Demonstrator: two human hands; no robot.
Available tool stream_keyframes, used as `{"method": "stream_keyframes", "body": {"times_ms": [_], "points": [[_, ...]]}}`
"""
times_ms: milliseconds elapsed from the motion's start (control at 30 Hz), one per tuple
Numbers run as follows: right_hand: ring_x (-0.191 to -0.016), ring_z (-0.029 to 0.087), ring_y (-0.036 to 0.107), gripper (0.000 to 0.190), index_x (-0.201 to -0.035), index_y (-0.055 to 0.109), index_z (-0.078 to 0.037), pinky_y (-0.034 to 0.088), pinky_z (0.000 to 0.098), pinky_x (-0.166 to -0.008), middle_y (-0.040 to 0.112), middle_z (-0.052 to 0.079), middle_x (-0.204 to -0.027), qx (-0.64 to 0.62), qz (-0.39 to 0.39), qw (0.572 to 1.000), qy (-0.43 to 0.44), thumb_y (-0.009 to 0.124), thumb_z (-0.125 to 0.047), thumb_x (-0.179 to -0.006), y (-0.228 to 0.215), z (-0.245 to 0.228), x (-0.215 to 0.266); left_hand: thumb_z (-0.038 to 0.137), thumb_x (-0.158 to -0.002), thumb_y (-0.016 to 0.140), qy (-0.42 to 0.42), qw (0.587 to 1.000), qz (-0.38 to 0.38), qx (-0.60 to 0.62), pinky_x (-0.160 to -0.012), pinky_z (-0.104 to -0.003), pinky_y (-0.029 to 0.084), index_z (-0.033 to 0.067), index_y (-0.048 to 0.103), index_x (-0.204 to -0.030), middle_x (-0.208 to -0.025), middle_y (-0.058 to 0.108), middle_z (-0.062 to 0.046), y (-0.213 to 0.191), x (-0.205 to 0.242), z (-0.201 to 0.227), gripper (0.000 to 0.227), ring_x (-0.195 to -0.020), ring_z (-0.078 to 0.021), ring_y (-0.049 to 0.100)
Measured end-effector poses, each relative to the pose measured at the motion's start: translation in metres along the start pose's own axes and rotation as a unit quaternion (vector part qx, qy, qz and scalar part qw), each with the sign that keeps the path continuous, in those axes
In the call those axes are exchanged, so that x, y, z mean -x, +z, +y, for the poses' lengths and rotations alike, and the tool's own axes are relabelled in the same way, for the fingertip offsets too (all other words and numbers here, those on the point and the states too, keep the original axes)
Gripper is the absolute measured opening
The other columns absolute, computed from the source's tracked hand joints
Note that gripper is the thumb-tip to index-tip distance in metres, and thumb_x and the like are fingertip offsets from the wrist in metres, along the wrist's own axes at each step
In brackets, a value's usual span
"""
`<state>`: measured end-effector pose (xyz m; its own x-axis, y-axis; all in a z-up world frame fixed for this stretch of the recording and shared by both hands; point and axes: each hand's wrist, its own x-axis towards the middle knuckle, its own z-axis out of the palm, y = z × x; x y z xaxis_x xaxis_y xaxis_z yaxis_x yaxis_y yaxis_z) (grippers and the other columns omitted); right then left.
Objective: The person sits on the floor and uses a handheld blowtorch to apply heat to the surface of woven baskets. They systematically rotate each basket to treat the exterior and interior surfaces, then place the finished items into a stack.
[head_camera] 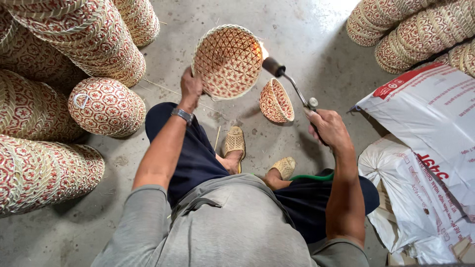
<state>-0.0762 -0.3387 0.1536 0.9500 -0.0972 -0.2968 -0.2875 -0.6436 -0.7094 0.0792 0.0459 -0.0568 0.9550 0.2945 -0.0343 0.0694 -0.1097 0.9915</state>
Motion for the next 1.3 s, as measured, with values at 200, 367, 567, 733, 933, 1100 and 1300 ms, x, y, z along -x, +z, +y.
{"method": "stream_keyframes", "body": {"times_ms": [200, 367, 567, 733, 933, 1100, 1300], "points": [[-0.048, 0.009, 0.053, 0.034, -0.085, 0.067, -0.002, 0.040, 0.0262, -0.039, 0.063, 0.004, -0.066, -0.143, -0.060, 0.988, 0.027, 0.056, -0.029, -0.102, -0.007, 0.022, -0.001, 0.021, -0.097, 0.055, 0.165, 0.980, 0.020, -0.109, -0.088, -0.043, 0.054, -0.0019, 0.063, -0.122, -0.107, 0.073, -0.020, -0.027, -0.039, 0.005, 0.035, -0.097, -0.0338, 0.071], [-0.048, 0.008, 0.052, 0.034, -0.085, 0.066, -0.002, 0.041, 0.0262, -0.039, 0.062, 0.004, -0.067, -0.153, -0.067, 0.985, 0.045, 0.056, -0.030, -0.103, -0.006, 0.031, -0.002, 0.026, -0.106, 0.058, 0.255, 0.954, 0.021, -0.159, -0.081, -0.048, 0.054, -0.0023, 0.064, -0.114, -0.099, 0.072, -0.023, -0.033, -0.058, 0.020, 0.030, -0.091, -0.0386, 0.070], [-0.047, 0.011, 0.051, 0.041, -0.080, 0.065, 0.001, 0.040, 0.0270, -0.039, 0.063, 0.006, -0.065, -0.108, -0.062, 0.992, 0.027, 0.057, -0.032, -0.104, -0.005, 0.030, -0.008, 0.017, -0.103, 0.058, 0.308, 0.929, 0.013, -0.205, -0.083, -0.049, 0.053, -0.0010, 0.067, -0.114, -0.100, 0.071, -0.023, -0.033, -0.060, 0.037, 0.023, -0.093, -0.0418, 0.067], [-0.047, 0.008, 0.051, 0.035, -0.081, 0.065, -0.005, 0.039, 0.0260, -0.038, 0.062, 0.004, -0.065, -0.176, -0.080, 0.981, 0.024, 0.056, -0.031, -0.102, -0.003, 0.025, -0.003, 0.008, -0.101, 0.060, 0.334, 0.906, 0.019, -0.259, -0.085, -0.048, 0.051, 0.0003, 0.070, -0.115, -0.099, 0.069, -0.024, -0.035, -0.055, 0.054, 0.018, -0.096, -0.0410, 0.062], [-0.048, 0.009, 0.052, 0.036, -0.083, 0.066, -0.001, 0.040, 0.0263, -0.038, 0.063, 0.006, -0.067, -0.138, -0.076, 0.987, 0.040, 0.057, -0.029, -0.103, -0.002, 0.024, 0.000, 0.006, -0.103, 0.060, 0.331, 0.894, 0.027, -0.301, -0.082, -0.043, 0.055, -0.0024, 0.065, -0.125, -0.103, 0.062, -0.020, -0.035, -0.065, 0.066, 0.024, -0.094, -0.0322, 0.063], [-0.048, 0.007, 0.053, 0.030, -0.088, 0.066, -0.006, 0.039, 0.0237, -0.038, 0.063, 0.003, -0.067, -0.218, -0.093, 0.972, 0.014, 0.057, -0.031, -0.102, -0.008, 0.031, 0.002, 0.007, -0.109, 0.060, 0.426, 0.848, 0.078, -0.306, -0.089, -0.040, 0.058, -0.0034, 0.061, -0.127, -0.114, 0.057, -0.017, -0.031, -0.078, 0.065, 0.021, -0.102, -0.0291, 0.063], [-0.048, 0.008, 0.052, 0.037, -0.083, 0.066, -0.002, 0.040, 0.0248, -0.038, 0.062, 0.004, -0.066, -0.183, -0.097, 0.978, 0.003, 0.058, -0.031, -0.104, -0.008, 0.034, 0.004, 0.011, -0.105, 0.069, 0.463, 0.826, 0.104, -0.303, -0.084, -0.027, 0.061, 0.0062, 0.070, -0.125, -0.109, 0.055, -0.009, -0.006, -0.073, 0.086, 0.021, -0.100, -0.0234, 0.061]]}}
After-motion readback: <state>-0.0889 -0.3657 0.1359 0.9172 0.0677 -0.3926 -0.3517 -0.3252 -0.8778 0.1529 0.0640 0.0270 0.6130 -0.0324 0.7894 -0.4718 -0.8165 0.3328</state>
